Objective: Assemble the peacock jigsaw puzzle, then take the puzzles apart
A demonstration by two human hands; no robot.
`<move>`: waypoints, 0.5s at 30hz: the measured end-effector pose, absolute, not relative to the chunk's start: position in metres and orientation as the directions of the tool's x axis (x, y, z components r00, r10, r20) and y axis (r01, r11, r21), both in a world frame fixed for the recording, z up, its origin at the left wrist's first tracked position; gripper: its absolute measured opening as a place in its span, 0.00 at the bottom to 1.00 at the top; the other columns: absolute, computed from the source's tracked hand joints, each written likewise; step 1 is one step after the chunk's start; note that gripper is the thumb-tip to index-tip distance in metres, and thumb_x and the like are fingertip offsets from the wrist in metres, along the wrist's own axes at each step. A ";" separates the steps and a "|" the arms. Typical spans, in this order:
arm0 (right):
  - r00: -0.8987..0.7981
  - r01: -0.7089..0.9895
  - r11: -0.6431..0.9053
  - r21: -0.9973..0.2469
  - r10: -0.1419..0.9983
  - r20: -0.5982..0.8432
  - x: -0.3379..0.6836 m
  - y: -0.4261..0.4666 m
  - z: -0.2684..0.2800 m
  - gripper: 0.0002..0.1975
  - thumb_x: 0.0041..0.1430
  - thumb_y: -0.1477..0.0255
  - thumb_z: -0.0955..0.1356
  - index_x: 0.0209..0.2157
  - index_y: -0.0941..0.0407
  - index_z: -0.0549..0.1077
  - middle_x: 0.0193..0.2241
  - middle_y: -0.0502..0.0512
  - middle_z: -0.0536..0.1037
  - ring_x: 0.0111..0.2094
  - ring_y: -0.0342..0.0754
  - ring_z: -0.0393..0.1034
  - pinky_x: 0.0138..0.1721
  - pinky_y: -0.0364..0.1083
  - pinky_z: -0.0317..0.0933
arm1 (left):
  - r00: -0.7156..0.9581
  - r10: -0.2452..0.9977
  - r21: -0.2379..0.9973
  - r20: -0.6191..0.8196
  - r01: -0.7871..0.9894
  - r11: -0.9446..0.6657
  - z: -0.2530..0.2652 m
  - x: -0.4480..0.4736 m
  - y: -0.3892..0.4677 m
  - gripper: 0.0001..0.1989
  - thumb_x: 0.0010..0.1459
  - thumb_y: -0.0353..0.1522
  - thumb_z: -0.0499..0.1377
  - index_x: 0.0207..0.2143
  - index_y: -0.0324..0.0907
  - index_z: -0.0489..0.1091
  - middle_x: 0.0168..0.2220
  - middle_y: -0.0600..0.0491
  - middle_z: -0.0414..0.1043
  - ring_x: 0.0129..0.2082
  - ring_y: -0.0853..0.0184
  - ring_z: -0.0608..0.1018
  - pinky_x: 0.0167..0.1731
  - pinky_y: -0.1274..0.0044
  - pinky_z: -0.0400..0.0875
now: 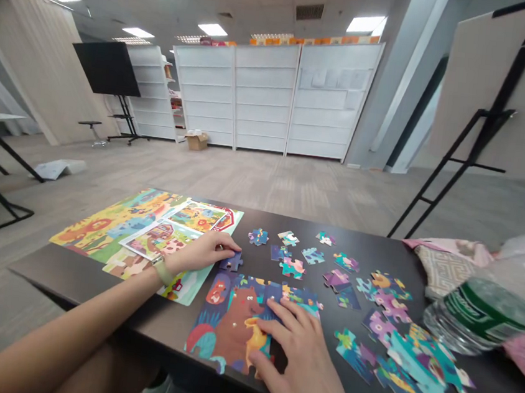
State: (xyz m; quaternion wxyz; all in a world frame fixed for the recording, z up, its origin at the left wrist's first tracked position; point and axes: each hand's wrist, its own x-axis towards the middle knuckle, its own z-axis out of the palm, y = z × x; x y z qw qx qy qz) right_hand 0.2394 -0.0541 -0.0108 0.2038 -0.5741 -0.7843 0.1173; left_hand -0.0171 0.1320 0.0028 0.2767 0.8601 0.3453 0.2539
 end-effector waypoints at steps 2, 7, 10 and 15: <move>-0.256 0.855 0.310 -0.415 0.949 0.182 0.239 -0.054 -0.010 0.17 0.60 0.56 0.69 0.49 0.42 0.79 0.59 0.53 0.73 0.63 0.64 0.61 0.61 0.71 0.55 | 0.658 0.706 0.611 0.263 0.452 -0.650 0.002 -0.015 0.132 0.09 0.62 0.31 0.59 0.41 0.42 0.79 0.39 0.49 0.79 0.38 0.64 0.78 0.39 0.74 0.71; -0.256 0.856 0.313 -0.412 0.948 0.188 0.239 -0.054 -0.009 0.16 0.59 0.57 0.70 0.48 0.42 0.79 0.58 0.54 0.74 0.63 0.64 0.61 0.61 0.71 0.54 | 0.706 0.646 0.467 0.290 0.485 -0.739 0.002 -0.013 0.129 0.08 0.62 0.30 0.58 0.40 0.44 0.78 0.38 0.51 0.78 0.40 0.62 0.77 0.43 0.71 0.70; -0.259 0.853 0.314 -0.416 0.948 0.186 0.239 -0.053 -0.010 0.16 0.60 0.57 0.69 0.49 0.43 0.79 0.59 0.54 0.73 0.63 0.63 0.61 0.62 0.70 0.53 | 0.699 0.649 0.392 0.300 0.530 -0.752 0.002 -0.013 0.128 0.06 0.62 0.30 0.60 0.38 0.44 0.77 0.40 0.50 0.75 0.41 0.62 0.76 0.45 0.71 0.69; -0.251 0.846 0.294 -0.444 0.956 0.155 0.239 -0.054 -0.003 0.17 0.61 0.57 0.69 0.50 0.43 0.78 0.60 0.54 0.72 0.64 0.62 0.58 0.63 0.68 0.50 | 0.683 0.674 0.358 0.282 0.576 -0.735 0.006 -0.015 0.121 0.07 0.65 0.31 0.56 0.38 0.43 0.75 0.40 0.50 0.73 0.39 0.63 0.76 0.42 0.72 0.70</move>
